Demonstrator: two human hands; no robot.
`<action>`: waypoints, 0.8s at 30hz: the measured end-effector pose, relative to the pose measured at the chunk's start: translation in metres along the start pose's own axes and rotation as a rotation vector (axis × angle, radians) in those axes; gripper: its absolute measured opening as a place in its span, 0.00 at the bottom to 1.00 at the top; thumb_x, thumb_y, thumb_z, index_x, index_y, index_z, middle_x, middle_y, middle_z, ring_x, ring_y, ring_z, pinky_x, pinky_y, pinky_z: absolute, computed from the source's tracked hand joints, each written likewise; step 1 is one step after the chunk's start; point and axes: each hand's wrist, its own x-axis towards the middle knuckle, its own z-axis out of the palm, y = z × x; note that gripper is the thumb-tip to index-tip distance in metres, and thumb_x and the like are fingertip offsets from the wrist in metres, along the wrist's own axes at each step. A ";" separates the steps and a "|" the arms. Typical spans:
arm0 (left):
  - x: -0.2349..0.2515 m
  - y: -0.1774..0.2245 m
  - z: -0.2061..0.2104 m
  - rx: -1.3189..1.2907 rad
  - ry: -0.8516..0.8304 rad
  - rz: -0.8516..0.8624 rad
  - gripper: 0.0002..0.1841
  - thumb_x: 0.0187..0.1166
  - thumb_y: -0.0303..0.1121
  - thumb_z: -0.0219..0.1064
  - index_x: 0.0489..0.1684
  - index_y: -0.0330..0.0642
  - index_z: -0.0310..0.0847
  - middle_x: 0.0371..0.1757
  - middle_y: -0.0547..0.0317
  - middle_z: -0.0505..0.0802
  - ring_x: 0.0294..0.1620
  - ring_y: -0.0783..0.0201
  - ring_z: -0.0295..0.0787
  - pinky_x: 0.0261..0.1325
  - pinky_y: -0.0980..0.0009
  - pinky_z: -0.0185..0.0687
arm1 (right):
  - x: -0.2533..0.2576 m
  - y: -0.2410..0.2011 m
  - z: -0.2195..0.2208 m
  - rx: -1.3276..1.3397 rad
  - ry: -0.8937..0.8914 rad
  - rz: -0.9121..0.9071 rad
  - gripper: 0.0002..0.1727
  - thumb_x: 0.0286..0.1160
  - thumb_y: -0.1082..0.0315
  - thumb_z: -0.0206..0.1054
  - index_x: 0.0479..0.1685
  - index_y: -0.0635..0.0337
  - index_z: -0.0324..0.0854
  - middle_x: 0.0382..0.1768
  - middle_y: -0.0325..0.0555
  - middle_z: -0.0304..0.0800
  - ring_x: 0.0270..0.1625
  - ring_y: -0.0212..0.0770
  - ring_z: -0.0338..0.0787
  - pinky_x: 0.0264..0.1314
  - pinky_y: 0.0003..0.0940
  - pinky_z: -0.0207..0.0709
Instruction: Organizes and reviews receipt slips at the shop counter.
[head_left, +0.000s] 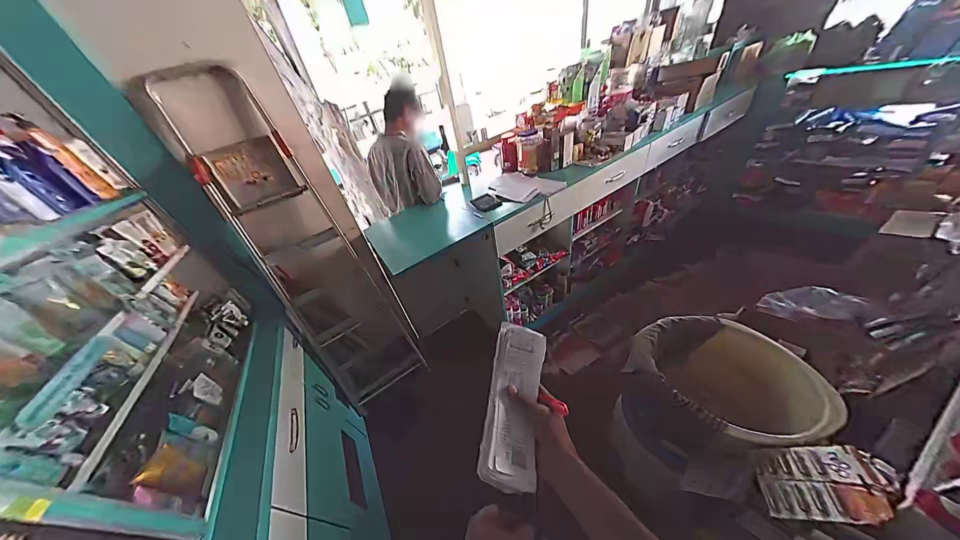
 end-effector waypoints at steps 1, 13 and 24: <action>0.017 -0.020 0.005 -0.007 -0.001 0.035 0.15 0.82 0.37 0.63 0.29 0.39 0.92 0.30 0.51 0.95 0.36 0.53 0.94 0.50 0.53 0.89 | 0.016 -0.001 0.014 0.043 -0.003 0.040 0.18 0.79 0.71 0.67 0.66 0.65 0.77 0.40 0.55 0.95 0.38 0.45 0.96 0.41 0.41 0.93; 0.278 -0.271 -0.014 -1.796 0.436 -0.607 0.48 0.79 0.75 0.40 0.70 0.35 0.77 0.59 0.44 0.94 0.60 0.56 0.93 0.65 0.56 0.88 | 0.278 -0.007 0.079 -0.285 -0.439 -0.194 0.47 0.64 0.75 0.78 0.88 0.68 0.58 0.64 0.52 0.89 0.59 0.43 0.93 0.62 0.39 0.91; 0.453 -0.387 -0.036 -2.296 0.368 -0.429 0.37 0.78 0.69 0.55 0.62 0.43 0.88 0.58 0.47 0.94 0.61 0.57 0.93 0.66 0.56 0.87 | 0.467 -0.061 0.144 -1.344 -0.287 -0.810 0.35 0.75 0.40 0.69 0.73 0.57 0.82 0.73 0.56 0.84 0.79 0.57 0.79 0.79 0.54 0.74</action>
